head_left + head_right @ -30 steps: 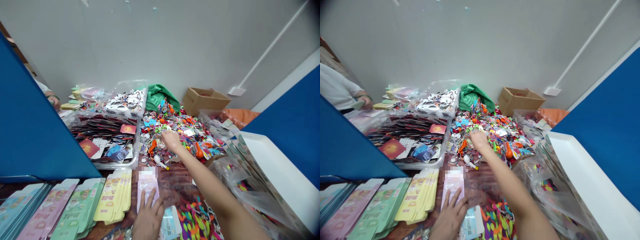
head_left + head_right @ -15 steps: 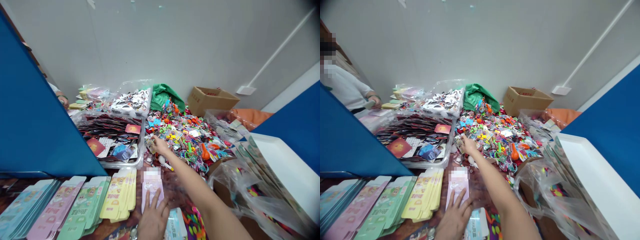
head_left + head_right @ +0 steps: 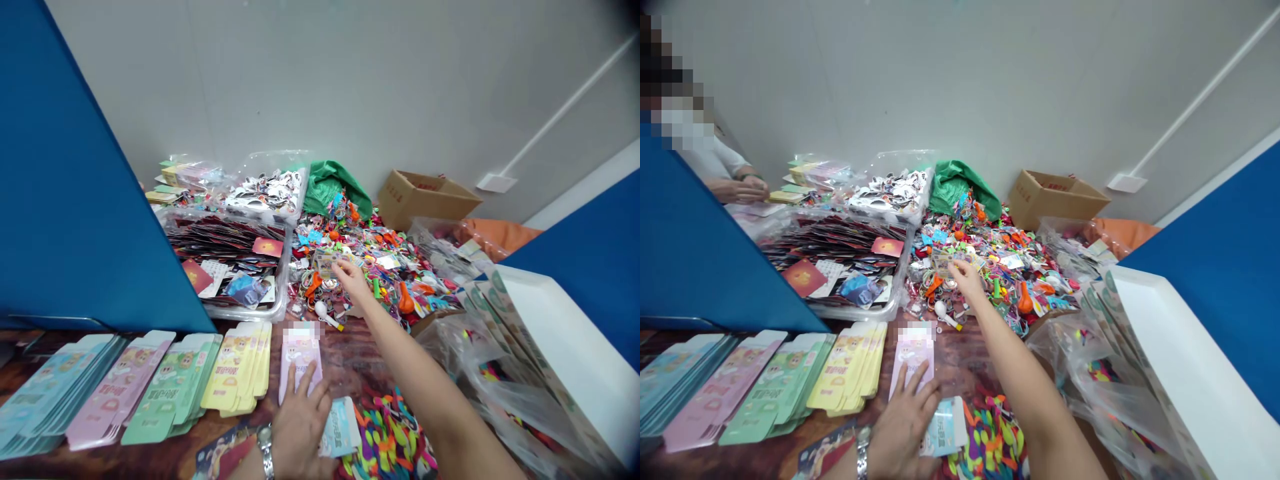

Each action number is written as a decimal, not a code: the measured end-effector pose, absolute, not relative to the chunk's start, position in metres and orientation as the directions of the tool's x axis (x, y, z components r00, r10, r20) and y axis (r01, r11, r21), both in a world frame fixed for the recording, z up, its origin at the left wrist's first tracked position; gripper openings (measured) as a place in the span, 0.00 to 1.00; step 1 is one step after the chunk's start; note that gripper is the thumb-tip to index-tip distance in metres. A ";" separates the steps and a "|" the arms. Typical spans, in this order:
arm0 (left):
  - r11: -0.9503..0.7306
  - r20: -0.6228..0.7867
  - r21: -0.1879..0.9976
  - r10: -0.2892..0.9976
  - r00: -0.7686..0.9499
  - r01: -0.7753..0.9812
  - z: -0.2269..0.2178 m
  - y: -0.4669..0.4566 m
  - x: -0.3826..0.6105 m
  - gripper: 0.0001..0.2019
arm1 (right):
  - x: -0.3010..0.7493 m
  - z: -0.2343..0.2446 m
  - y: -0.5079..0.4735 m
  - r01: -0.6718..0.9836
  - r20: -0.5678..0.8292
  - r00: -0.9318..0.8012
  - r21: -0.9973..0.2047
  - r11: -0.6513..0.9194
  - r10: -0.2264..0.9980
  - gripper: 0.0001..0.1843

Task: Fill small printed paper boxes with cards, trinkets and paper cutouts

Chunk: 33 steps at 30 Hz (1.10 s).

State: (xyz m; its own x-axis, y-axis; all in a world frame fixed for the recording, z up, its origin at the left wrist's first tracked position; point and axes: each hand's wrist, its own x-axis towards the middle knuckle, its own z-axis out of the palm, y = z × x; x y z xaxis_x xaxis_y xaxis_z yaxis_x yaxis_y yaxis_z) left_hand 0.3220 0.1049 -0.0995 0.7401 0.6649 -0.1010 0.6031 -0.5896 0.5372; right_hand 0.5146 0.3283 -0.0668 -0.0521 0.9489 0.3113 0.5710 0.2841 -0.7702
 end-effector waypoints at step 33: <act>-0.569 -0.145 0.469 0.705 0.694 0.675 -0.097 0.101 0.326 0.38 | 0.521 -0.070 0.256 0.739 0.135 -0.175 -0.636 0.221 0.975 0.22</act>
